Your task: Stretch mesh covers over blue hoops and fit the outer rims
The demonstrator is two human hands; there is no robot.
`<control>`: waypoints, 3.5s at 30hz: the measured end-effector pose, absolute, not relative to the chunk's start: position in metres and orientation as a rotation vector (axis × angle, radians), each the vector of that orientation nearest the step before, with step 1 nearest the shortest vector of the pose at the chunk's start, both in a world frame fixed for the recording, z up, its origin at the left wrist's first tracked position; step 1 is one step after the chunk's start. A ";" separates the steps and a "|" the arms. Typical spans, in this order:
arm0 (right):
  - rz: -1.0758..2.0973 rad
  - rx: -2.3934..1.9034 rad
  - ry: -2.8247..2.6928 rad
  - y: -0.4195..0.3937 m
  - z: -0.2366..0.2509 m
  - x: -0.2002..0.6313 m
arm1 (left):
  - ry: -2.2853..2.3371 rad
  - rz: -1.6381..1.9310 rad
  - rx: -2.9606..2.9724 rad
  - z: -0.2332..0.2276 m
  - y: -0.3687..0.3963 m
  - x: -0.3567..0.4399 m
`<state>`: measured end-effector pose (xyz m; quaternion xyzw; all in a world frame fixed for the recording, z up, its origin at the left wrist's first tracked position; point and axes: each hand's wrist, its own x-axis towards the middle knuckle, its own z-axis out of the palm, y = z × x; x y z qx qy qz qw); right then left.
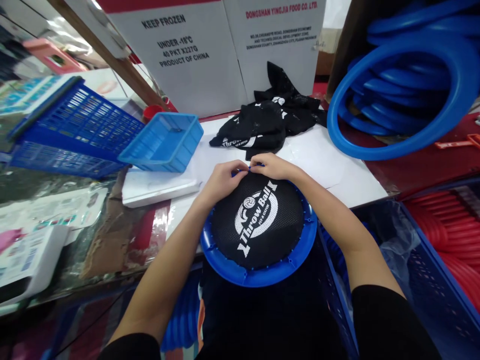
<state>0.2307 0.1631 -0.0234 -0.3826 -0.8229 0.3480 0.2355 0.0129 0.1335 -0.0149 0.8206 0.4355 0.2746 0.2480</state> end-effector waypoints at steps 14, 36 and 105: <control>0.951 -1.174 -2.193 0.161 -0.020 0.231 | 1.146 0.500 2.587 -0.018 0.125 0.007; 0.601 -1.220 -2.399 0.168 -0.020 0.254 | 1.143 0.260 2.622 -0.024 0.119 -0.013; 0.384 -0.884 -2.392 -0.020 0.139 0.250 | 0.730 1.682 0.431 0.014 -0.100 0.079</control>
